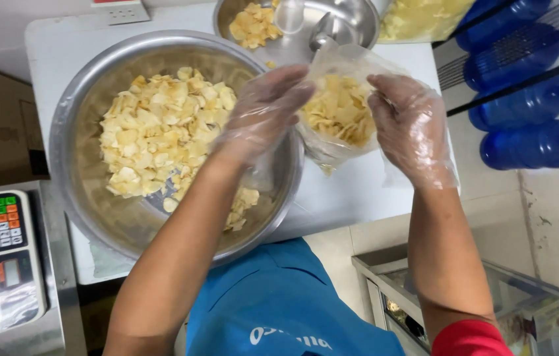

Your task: Transferring chips from a large metal bowl into a plastic bag by hand.

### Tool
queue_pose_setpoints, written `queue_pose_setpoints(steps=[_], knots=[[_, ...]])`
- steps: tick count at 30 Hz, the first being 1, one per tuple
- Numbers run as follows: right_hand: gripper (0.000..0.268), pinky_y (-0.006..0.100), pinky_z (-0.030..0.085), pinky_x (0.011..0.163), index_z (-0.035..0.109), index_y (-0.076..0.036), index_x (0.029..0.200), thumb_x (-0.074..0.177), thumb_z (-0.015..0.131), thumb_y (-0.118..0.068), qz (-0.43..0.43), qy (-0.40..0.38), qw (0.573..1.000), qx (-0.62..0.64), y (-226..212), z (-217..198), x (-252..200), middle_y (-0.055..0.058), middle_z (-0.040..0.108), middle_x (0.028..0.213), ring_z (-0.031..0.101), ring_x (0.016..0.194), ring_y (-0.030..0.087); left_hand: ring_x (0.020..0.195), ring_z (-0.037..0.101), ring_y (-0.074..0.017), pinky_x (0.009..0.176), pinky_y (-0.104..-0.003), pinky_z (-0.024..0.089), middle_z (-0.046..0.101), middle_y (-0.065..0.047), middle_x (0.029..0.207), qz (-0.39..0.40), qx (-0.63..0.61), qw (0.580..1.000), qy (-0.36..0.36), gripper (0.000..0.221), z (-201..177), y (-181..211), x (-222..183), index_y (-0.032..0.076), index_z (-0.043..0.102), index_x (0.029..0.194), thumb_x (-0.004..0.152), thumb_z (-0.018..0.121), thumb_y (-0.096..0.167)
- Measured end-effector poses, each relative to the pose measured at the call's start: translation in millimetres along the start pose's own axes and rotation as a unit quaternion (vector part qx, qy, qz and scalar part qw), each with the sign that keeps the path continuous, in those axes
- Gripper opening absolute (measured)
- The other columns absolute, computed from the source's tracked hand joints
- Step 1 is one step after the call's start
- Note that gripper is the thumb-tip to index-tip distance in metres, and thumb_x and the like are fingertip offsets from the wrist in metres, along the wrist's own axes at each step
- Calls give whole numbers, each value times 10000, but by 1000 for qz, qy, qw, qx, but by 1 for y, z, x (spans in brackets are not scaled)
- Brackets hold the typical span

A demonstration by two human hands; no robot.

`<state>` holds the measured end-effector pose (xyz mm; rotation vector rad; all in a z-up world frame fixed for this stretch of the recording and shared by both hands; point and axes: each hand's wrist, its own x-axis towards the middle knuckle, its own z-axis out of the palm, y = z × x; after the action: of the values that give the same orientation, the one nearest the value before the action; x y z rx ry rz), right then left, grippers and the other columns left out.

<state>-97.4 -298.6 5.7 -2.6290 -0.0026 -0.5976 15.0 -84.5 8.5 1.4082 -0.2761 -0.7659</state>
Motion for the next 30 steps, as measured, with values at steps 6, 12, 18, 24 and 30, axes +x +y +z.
queue_pose_setpoints(steps=[6,12,18,24,30], knots=[[109,419,599,686,745,38,1039,931,748,21,-22,-36,965,258,-57,53,0,242,738,1026,742,889,384,1192,642,-291,967,-403,589,659,-196,1325,-77,-29,970,230,535,-123,-121,-41,41,646,1357,916,743,327],[428,640,568,905,647,-5,1333,920,713,-97,136,-296,907,266,-89,172,29,417,576,1285,582,1164,587,1368,517,-424,1086,-523,490,516,-286,1481,-192,-61,894,401,640,-189,-167,-116,-10,500,1466,947,731,288],[602,542,522,1012,644,-138,1415,873,792,-356,62,-293,951,81,11,327,31,335,592,1361,590,1233,507,1142,688,-319,945,-462,561,750,-155,1118,-186,170,870,423,440,-276,-249,-111,151,687,1276,933,741,420],[572,484,596,787,712,-114,1328,947,762,-538,-48,-142,988,26,-21,351,89,272,693,1203,689,1054,473,1270,605,-379,1101,-528,461,624,-139,1404,-213,384,834,334,625,-301,-168,-69,245,566,1457,920,677,544],[669,487,544,1009,590,-305,1468,913,651,-674,6,-316,948,-25,-22,419,139,151,650,1355,648,1188,409,1257,628,-285,1099,-441,489,679,-39,1317,-265,384,831,301,590,-325,-220,-12,275,604,1377,881,662,589]])
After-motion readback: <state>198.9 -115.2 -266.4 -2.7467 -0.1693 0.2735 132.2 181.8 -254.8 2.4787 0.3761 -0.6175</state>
